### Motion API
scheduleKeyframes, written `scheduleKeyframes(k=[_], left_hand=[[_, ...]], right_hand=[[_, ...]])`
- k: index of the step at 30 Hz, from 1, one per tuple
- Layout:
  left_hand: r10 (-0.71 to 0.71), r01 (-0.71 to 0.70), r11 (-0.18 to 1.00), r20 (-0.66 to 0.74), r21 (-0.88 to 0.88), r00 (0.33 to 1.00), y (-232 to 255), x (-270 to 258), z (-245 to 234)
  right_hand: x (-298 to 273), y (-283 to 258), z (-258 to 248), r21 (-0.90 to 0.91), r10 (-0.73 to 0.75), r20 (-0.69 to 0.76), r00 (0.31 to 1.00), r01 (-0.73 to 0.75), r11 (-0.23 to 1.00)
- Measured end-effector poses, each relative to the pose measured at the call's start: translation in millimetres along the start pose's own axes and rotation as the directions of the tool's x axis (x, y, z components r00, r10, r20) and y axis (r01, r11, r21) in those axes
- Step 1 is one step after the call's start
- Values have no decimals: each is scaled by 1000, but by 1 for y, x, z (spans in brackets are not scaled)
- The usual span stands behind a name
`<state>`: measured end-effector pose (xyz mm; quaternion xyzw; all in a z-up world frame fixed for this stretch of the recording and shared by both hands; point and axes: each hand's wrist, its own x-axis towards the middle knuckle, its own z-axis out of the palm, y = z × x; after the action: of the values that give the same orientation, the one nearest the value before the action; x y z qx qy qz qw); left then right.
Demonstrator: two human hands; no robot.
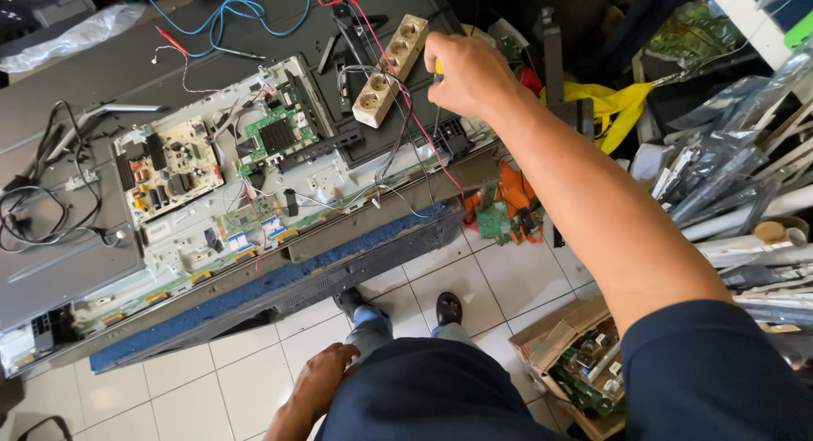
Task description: The person manipulates internal electronics and wiring inside a disassembled television, using a screwdriver to tighten or loosen components and connecting various cables by hand.
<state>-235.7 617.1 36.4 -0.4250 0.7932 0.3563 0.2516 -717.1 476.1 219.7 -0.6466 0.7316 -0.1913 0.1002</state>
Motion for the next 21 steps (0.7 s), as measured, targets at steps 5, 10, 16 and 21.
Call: scheduleKeyframes(k=[5,10,16,21], left_hand=[[-215,217,975,37,-45,976,28,-28,0],[-249,249,963,12,-105,968,24,-36,15],[-332,346,933,133,-100,934,9,-17,33],[-362,377,925,187,-50,913,-16,5,43]], right_hand=[[-1,-8,5,39,48,-88,995,-44,998],[-14,-7,-19,129,59,-68,996,-50,990],[-98,54,-52,655,332,-274,902,-78,752],[-222,91,1,912,486,-28,873,-176,370]])
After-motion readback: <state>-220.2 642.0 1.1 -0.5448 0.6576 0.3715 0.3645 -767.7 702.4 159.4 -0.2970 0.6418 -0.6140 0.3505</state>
